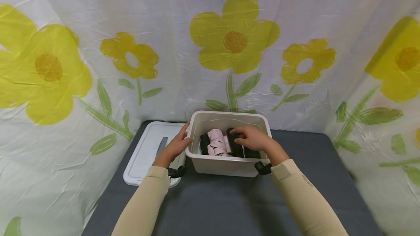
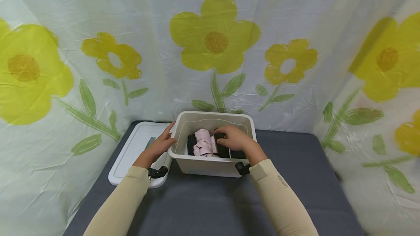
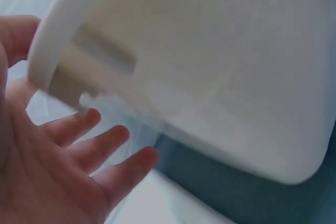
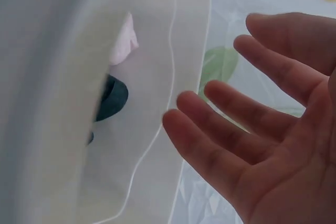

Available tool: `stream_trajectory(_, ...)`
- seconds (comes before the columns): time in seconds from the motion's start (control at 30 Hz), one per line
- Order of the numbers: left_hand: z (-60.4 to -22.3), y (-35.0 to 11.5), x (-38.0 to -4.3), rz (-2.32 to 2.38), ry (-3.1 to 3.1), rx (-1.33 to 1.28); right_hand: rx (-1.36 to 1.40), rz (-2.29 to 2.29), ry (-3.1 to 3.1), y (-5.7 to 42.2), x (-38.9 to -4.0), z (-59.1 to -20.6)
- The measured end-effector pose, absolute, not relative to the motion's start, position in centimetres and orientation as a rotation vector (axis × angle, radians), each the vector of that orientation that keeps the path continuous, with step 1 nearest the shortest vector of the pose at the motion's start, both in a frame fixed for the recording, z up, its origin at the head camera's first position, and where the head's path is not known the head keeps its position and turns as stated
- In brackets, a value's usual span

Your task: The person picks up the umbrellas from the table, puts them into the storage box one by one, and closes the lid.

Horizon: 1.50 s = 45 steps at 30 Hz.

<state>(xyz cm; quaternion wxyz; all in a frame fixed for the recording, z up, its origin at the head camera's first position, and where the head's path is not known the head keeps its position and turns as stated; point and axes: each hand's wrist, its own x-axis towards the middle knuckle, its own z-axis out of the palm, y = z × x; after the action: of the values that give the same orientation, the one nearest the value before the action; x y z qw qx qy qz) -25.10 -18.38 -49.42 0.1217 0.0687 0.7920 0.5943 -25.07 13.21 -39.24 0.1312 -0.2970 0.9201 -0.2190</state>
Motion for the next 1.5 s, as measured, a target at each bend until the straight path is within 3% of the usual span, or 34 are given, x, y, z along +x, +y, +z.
stream_trajectory(0.27,-50.2,-20.5,-24.8,1.857,2.348,0.123,-0.899,-0.664,2.799,15.0,-23.2,-40.0)
stream_trajectory(0.7,-53.4,-23.3,-24.6,1.320,2.788,-0.077,-0.853,-0.617,2.971,17.0,-20.1,-41.5)
stream_trajectory(1.1,-56.1,-25.1,-24.2,1.118,2.854,-0.100,-0.998,-0.652,3.211,18.4,-18.1,-43.7)
stream_trajectory(1.5,-57.2,-26.1,-24.2,1.023,2.837,-0.166,-0.928,-0.614,3.283,19.2,-16.8,-45.6)
